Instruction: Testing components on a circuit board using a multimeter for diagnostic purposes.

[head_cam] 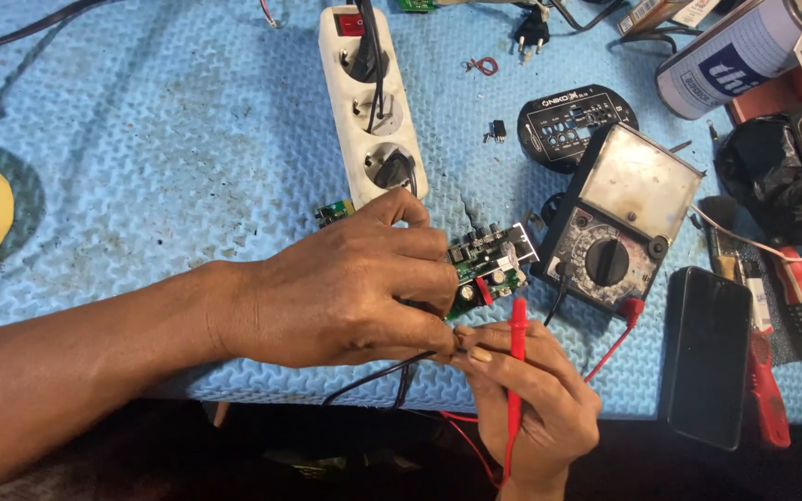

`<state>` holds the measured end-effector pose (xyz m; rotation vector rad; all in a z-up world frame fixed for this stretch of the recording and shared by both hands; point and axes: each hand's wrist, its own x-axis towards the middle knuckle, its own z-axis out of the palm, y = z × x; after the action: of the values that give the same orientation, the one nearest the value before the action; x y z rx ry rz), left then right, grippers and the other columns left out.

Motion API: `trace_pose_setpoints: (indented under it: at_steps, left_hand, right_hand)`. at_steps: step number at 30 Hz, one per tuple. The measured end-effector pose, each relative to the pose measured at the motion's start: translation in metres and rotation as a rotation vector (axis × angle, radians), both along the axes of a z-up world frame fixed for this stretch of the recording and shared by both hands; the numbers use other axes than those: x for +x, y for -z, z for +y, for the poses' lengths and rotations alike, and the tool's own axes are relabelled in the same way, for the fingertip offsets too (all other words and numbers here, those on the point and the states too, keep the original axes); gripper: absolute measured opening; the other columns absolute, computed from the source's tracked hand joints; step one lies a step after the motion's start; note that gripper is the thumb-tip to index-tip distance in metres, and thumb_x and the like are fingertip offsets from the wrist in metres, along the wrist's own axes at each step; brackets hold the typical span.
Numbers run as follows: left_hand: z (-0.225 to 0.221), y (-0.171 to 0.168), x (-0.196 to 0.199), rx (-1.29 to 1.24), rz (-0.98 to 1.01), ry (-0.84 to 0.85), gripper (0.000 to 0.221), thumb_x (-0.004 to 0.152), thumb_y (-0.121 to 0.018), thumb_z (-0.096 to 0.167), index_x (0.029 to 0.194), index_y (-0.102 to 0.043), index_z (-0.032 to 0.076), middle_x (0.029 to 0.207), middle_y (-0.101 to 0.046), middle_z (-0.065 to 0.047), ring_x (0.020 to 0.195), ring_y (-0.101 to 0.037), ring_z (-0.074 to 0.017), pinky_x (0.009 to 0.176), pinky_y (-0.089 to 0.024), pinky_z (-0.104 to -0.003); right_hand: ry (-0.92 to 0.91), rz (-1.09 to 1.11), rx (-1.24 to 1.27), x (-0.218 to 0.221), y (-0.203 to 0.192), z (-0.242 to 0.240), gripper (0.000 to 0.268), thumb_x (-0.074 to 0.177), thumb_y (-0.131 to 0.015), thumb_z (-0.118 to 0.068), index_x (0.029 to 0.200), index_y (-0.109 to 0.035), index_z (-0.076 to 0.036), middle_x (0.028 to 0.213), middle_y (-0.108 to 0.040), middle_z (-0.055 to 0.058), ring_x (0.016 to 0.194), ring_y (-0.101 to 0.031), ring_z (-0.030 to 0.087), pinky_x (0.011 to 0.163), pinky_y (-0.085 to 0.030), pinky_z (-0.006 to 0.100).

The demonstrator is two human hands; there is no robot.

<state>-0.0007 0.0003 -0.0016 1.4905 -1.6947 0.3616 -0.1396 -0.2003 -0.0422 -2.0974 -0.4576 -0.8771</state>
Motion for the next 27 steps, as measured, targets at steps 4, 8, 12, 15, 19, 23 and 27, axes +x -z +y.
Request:
trace_pose_setpoints:
  at_steps: [4,8,12,15,19,23,27]
  left_hand:
    - [0.0,-0.003,0.003,0.011,-0.017,-0.007,0.013,0.106,-0.067,0.013,0.094,-0.07,0.011,0.083,-0.054,-0.003,0.075,-0.049,-0.0232,0.083,-0.037,-0.048]
    - [0.011,-0.012,0.014,0.095,0.018,0.0,0.018,0.097,-0.079,0.017,0.113,-0.073,0.011,0.094,-0.063,-0.004,0.087,-0.057,-0.0224,0.092,-0.038,-0.045]
    - [0.033,-0.033,0.018,0.177,0.244,-0.117,0.026,0.09,-0.082,0.02,0.113,-0.073,0.012,0.097,-0.071,-0.003,0.091,-0.066,-0.0186,0.094,-0.044,-0.039]
    - [0.059,-0.034,0.017,0.296,0.31,-0.318,0.026,0.088,-0.081,0.021,0.113,-0.076,0.017,0.107,-0.077,0.001,0.098,-0.072,-0.0149,0.089,-0.045,-0.036]
    - [0.073,-0.024,0.012,0.299,0.314,-0.371,0.031,0.085,-0.081,0.018,0.115,-0.075,0.01,0.112,-0.075,-0.008,0.101,-0.072,-0.0219,0.084,-0.058,-0.035]
    - [0.074,-0.001,0.014,0.484,0.34,-0.478,0.048,0.084,-0.081,0.03,0.128,-0.07,0.013,0.126,-0.067,-0.008,0.118,-0.061,-0.0266,0.098,-0.049,-0.043]
    - [0.068,0.012,0.01,0.517,0.368,-0.494,0.052,0.084,-0.081,0.032,0.131,-0.068,0.013,0.129,-0.066,-0.006,0.119,-0.058,-0.0269,0.098,-0.046,-0.043]
  right_hand:
    - [-0.005,0.016,0.002,0.001,-0.005,0.002,0.025,0.082,-0.082,0.004,0.097,-0.065,-0.005,0.096,-0.074,0.017,0.086,-0.081,0.026,0.078,-0.067,0.034]
    - [0.012,-0.011,-0.044,0.004,-0.009,0.001,0.012,0.089,-0.074,0.005,0.099,-0.069,-0.001,0.095,-0.077,0.015,0.088,-0.079,0.027,0.083,-0.062,0.035]
    - [0.064,-0.029,-0.076,0.004,-0.007,-0.004,0.011,0.092,-0.071,0.008,0.1,-0.069,0.0,0.094,-0.075,0.012,0.087,-0.072,0.026,0.086,-0.059,0.038]
    - [0.093,-0.019,-0.025,0.002,-0.008,-0.004,0.015,0.096,-0.064,0.01,0.099,-0.069,-0.004,0.096,-0.067,0.012,0.09,-0.066,0.027,0.086,-0.056,0.037]
    - [0.05,-0.036,0.023,0.002,-0.011,-0.004,0.012,0.1,-0.058,0.009,0.105,-0.065,0.0,0.097,-0.061,0.014,0.086,-0.062,0.025,0.077,-0.056,0.034]
    - [0.024,-0.031,0.069,0.0,-0.009,-0.005,0.026,0.093,-0.062,0.017,0.108,-0.062,-0.004,0.105,-0.064,0.017,0.095,-0.071,0.027,0.088,-0.064,0.037]
    - [0.024,-0.055,0.116,0.0,-0.008,-0.003,0.015,0.096,-0.065,0.006,0.106,-0.061,-0.005,0.105,-0.066,0.017,0.097,-0.076,0.027,0.088,-0.068,0.037]
